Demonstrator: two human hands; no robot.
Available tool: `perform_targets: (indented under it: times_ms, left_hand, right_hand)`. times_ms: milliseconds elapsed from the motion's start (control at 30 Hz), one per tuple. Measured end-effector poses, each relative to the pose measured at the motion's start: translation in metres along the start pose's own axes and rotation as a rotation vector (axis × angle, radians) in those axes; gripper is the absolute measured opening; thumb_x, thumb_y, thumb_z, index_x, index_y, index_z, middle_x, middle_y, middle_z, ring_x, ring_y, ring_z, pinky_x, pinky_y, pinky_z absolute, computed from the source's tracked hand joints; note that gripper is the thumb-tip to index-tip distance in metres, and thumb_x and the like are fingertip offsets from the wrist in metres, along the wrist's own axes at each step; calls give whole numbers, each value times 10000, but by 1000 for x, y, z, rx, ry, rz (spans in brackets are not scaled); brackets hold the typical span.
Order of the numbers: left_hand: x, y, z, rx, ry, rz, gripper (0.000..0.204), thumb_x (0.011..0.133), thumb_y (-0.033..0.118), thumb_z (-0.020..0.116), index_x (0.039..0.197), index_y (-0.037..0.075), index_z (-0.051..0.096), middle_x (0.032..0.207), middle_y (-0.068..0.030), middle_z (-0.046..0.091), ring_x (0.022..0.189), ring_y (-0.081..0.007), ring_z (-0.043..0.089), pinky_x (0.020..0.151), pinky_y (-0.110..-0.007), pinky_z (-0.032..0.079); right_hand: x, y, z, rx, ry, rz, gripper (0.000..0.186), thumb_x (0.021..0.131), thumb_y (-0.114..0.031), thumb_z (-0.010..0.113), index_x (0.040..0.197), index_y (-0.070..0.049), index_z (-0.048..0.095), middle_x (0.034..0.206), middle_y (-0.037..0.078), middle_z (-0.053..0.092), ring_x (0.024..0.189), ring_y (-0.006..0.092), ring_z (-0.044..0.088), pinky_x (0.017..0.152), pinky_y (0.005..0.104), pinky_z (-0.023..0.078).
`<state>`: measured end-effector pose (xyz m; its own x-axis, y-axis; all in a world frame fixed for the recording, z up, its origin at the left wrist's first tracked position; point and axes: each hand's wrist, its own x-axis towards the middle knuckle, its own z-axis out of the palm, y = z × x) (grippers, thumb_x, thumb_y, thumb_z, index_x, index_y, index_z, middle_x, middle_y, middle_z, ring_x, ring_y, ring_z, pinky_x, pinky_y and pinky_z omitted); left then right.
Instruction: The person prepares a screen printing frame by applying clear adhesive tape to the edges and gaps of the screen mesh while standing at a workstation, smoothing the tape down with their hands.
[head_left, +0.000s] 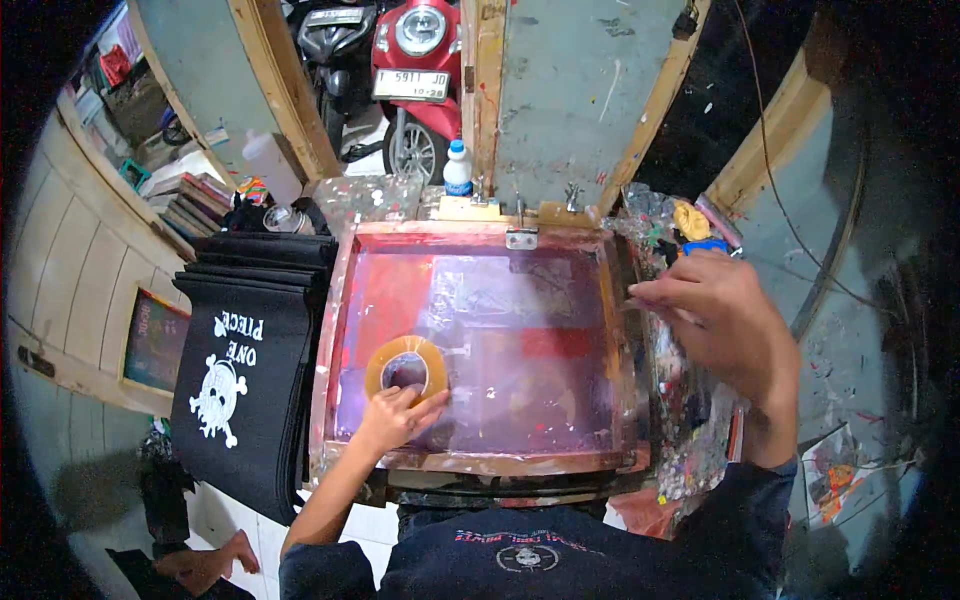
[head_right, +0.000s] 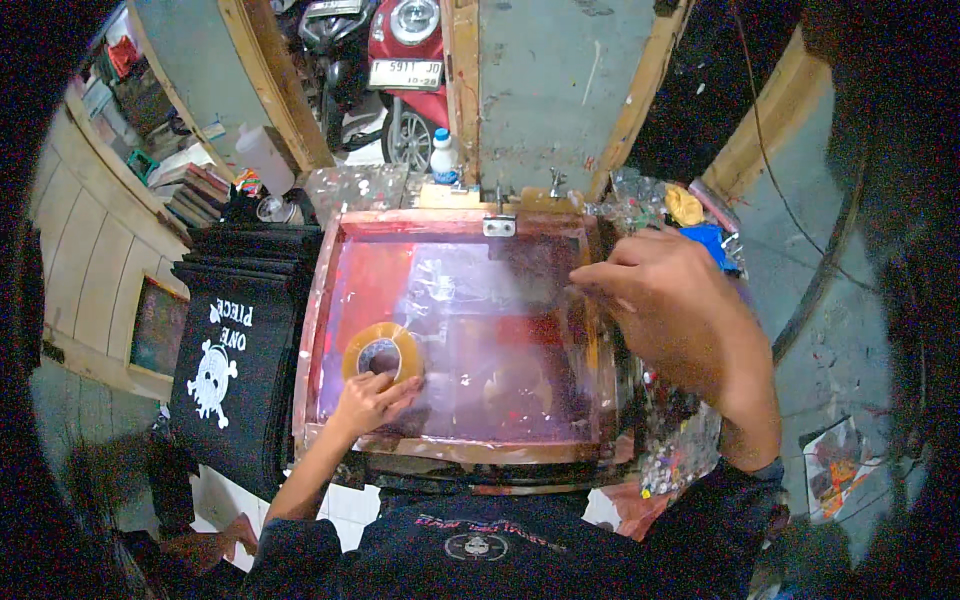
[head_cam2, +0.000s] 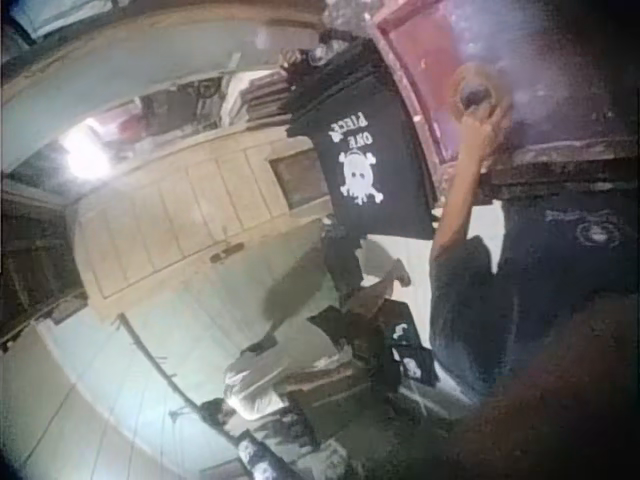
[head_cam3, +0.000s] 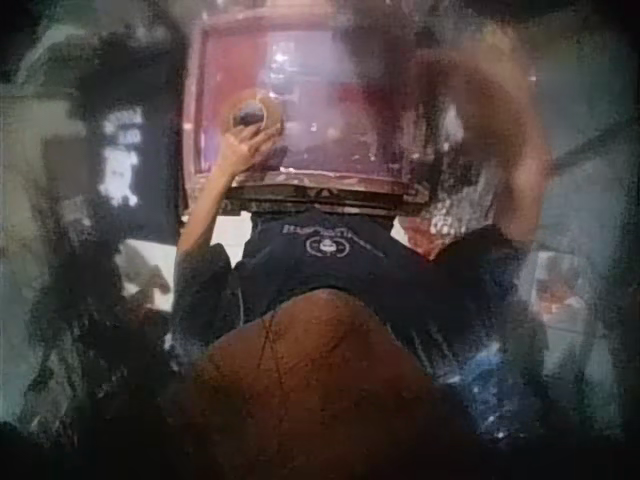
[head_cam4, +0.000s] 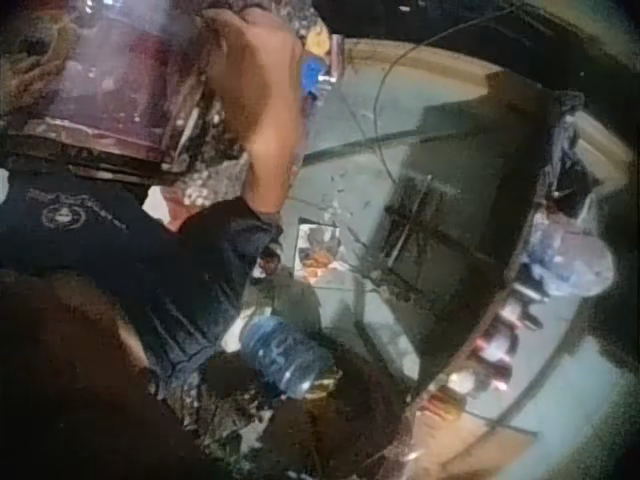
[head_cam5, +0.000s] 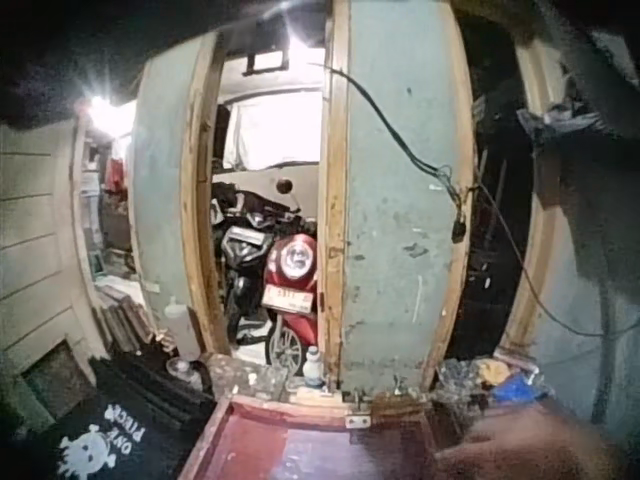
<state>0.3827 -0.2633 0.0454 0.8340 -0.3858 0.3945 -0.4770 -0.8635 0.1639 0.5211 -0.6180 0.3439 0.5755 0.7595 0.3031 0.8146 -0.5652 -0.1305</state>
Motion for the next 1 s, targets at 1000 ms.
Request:
perform_targets:
  times_ms: [1000]
  left_hand:
    - [161,-57,-27,-1272,-372,-623,190,895,-83,639,1066,-1,636,1007,-97,689,961,-197,692,780,-340,613]
  right_hand:
    - [-21,165,206,828,-107,568,306,928,-168,703,1179,7,709,1094,56,739,1005,116,648,928,277,489]
